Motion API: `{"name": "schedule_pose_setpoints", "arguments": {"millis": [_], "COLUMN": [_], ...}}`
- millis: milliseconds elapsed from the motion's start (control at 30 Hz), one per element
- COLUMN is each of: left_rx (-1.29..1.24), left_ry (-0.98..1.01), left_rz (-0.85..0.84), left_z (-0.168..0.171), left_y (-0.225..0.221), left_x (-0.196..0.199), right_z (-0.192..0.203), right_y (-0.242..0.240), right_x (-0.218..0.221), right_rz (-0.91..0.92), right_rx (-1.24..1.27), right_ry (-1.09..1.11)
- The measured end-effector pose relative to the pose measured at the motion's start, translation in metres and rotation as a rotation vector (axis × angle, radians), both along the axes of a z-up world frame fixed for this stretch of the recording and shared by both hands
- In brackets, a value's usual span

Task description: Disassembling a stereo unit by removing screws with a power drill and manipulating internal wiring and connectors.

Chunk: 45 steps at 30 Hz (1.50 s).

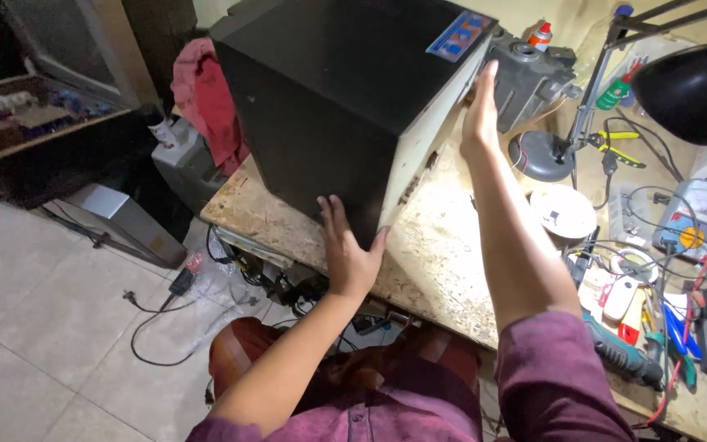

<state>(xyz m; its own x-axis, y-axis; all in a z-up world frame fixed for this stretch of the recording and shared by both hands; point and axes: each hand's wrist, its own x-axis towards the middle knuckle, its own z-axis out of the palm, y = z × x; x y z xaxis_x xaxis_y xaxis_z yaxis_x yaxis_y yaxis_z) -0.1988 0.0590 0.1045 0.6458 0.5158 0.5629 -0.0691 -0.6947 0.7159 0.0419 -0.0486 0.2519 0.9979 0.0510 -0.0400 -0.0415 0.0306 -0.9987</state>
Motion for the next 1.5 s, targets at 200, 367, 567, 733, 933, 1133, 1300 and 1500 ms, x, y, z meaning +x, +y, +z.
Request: {"name": "schedule_pose_setpoints", "arguments": {"millis": [200,367,567,733,933,1133,1300,1500], "left_rx": [-0.039,-0.14,-0.151,-0.034,-0.189,-0.286,-0.289,-0.151], "left_ry": [0.128,0.286,0.272,0.067,0.139,0.234,0.246,-0.051], "left_rz": [-0.196,-0.307,-0.285,-0.188,-0.005,0.096,0.095,0.144], "left_z": [0.003,0.017,0.022,-0.006,-0.039,-0.045,-0.075,-0.034], "left_y": [0.049,0.114,0.165,0.205,0.254,0.304,0.35,0.225], "left_x": [-0.025,-0.015,-0.018,0.009,0.06,0.116,0.162,0.105], "right_z": [-0.022,-0.07,-0.095,-0.092,-0.079,-0.066,-0.087,-0.06], "right_y": [-0.033,-0.056,-0.028,-0.009,0.01,0.022,0.006,-0.038], "right_x": [-0.061,-0.097,-0.17,-0.19,-0.204,-0.203,-0.117,0.031], "right_rz": [-0.164,-0.335,-0.343,-0.267,-0.031,0.239,0.362,0.014], "right_rx": [0.12,0.031,-0.051,-0.13,-0.126,-0.168,-0.184,-0.239], "right_ry": [-0.199,-0.498,-0.604,-0.667,-0.69,-0.613,-0.638,-0.483]}}
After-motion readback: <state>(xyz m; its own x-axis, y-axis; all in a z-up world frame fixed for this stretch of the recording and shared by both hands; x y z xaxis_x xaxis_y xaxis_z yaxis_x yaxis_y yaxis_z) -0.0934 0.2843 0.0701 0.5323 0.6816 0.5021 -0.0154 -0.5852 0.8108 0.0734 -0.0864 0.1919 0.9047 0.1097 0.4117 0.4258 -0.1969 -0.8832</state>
